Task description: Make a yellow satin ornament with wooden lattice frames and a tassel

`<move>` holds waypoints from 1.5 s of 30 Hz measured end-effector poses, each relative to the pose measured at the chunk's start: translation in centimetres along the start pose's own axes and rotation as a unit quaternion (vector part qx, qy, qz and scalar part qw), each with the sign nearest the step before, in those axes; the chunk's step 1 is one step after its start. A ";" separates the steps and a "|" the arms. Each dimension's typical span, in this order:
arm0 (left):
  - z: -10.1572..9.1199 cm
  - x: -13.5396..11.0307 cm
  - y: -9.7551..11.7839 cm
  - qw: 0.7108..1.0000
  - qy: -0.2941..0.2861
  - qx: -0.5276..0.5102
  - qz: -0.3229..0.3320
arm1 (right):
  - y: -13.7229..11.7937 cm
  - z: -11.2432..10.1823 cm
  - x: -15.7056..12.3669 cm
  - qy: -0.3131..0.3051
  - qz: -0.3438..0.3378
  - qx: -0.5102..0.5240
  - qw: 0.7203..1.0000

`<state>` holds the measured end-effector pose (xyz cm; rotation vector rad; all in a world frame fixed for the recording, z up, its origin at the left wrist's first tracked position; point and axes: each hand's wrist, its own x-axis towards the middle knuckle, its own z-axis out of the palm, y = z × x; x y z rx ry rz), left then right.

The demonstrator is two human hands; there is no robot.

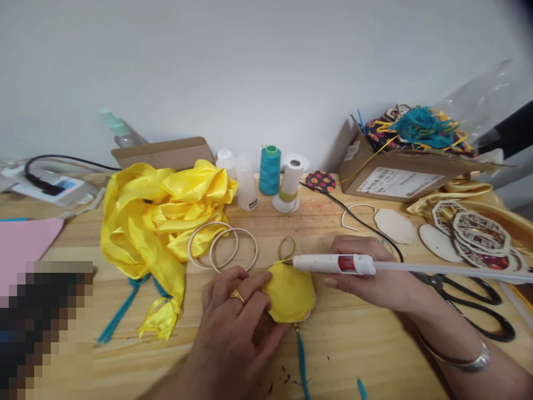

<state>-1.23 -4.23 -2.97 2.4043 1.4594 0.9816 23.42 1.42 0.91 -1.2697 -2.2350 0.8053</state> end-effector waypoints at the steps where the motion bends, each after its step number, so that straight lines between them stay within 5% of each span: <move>1: 0.0 0.0 0.0 1.000 0.002 -0.001 -0.001 | 0.0 0.0 0.0 -0.001 0.001 -0.002 1.000; 20: 0.0 0.1 -0.2 0.999 -0.020 0.029 0.025 | 0.4 -1.6 -0.4 -0.007 -0.023 -0.049 0.999; 30: 0.0 0.2 -0.1 0.999 -0.014 0.042 0.019 | 1.2 -3.4 -1.1 -0.005 0.028 0.006 1.000; 45: 0.1 0.3 0.0 1.000 -0.001 0.019 0.010 | 0.0 -1.4 -0.1 0.011 -0.015 -0.011 1.000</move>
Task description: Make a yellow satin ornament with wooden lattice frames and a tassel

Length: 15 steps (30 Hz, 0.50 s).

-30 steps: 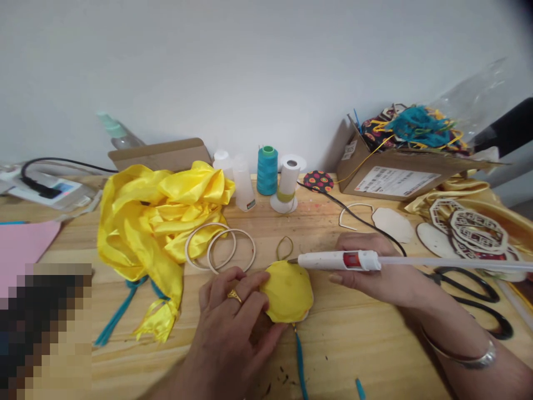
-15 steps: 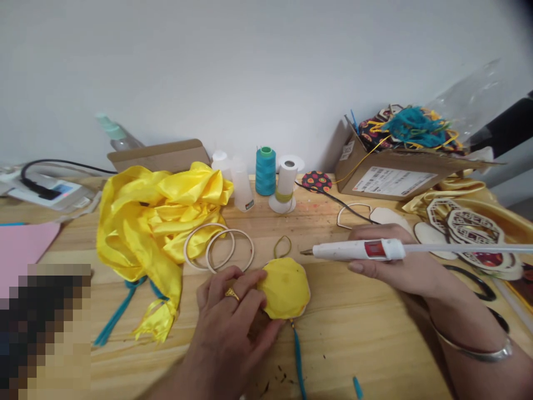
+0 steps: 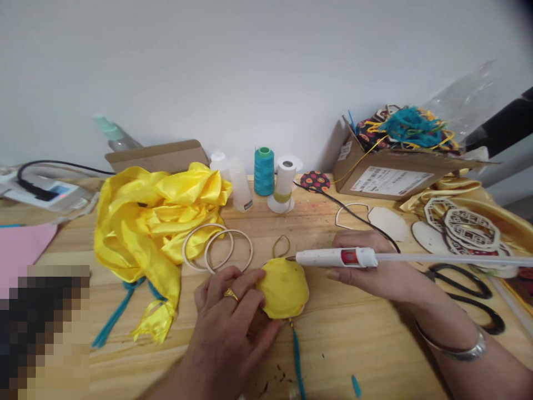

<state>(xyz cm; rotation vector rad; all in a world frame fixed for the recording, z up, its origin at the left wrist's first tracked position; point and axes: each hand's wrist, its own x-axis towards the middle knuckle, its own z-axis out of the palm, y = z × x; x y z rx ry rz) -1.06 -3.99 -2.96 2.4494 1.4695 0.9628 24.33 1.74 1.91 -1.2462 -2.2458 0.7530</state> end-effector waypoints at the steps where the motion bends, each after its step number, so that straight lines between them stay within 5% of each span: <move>1: 0.0 0.0 0.0 1.000 0.000 0.002 0.001 | 0.0 0.0 0.0 0.001 -0.002 0.000 1.000; 15: 0.0 0.0 -0.1 0.999 -0.012 0.040 0.017 | 1.2 -2.0 -1.1 -0.047 0.005 0.006 0.999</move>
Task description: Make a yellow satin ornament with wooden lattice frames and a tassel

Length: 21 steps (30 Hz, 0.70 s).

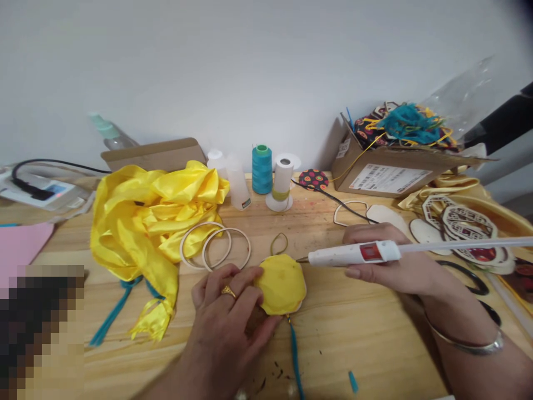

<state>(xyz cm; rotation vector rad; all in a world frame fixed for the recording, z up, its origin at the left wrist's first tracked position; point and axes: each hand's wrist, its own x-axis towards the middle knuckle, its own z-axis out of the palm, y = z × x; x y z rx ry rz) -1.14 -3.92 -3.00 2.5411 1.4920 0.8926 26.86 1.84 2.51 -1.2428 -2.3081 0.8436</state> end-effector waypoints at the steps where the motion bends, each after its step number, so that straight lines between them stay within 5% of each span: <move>1: 0.0 0.0 0.0 1.000 -0.001 0.007 0.005 | 0.1 -0.2 -0.1 -0.004 -0.005 0.006 1.000; 21: 0.1 0.2 -0.4 1.000 0.014 0.014 -0.008 | 0.2 -0.2 -0.3 -0.047 -0.029 0.043 0.998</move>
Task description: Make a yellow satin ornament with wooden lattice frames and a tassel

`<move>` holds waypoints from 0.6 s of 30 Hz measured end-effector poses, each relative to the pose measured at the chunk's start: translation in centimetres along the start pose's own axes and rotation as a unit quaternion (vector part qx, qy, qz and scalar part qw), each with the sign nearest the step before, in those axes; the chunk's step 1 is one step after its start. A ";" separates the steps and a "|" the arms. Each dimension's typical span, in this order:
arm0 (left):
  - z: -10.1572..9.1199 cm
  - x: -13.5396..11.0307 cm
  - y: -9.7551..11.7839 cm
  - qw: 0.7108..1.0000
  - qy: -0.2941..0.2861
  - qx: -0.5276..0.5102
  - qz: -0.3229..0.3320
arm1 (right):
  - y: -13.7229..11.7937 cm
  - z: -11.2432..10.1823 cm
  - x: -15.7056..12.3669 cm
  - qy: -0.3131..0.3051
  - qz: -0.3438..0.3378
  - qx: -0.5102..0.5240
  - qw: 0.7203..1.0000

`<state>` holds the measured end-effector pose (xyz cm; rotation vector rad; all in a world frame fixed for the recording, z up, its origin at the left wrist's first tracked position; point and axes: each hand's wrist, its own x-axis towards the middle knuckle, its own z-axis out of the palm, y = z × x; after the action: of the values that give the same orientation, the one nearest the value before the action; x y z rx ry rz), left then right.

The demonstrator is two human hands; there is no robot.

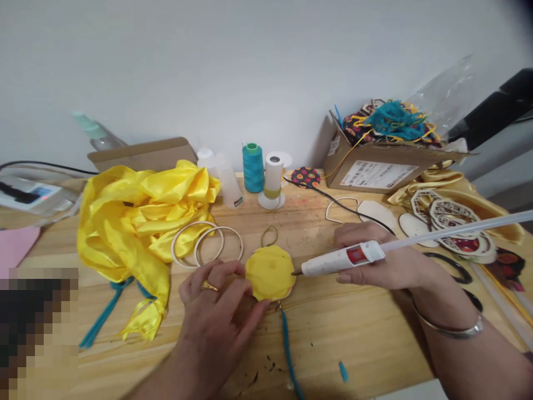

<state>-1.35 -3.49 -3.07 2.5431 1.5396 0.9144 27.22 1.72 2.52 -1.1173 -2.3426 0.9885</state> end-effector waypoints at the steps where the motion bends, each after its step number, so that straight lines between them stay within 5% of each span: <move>1: 0.0 0.0 0.1 1.000 0.001 -0.001 0.006 | 0.0 0.0 0.0 -0.002 0.001 0.000 1.000; 18: 0.0 0.1 0.4 0.999 0.004 -0.037 0.020 | 0.1 0.2 0.2 0.005 0.018 -0.017 1.000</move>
<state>-1.02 -3.64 -2.90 2.5304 1.4349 0.9670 27.05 1.84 2.34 -1.1772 -2.3466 0.9562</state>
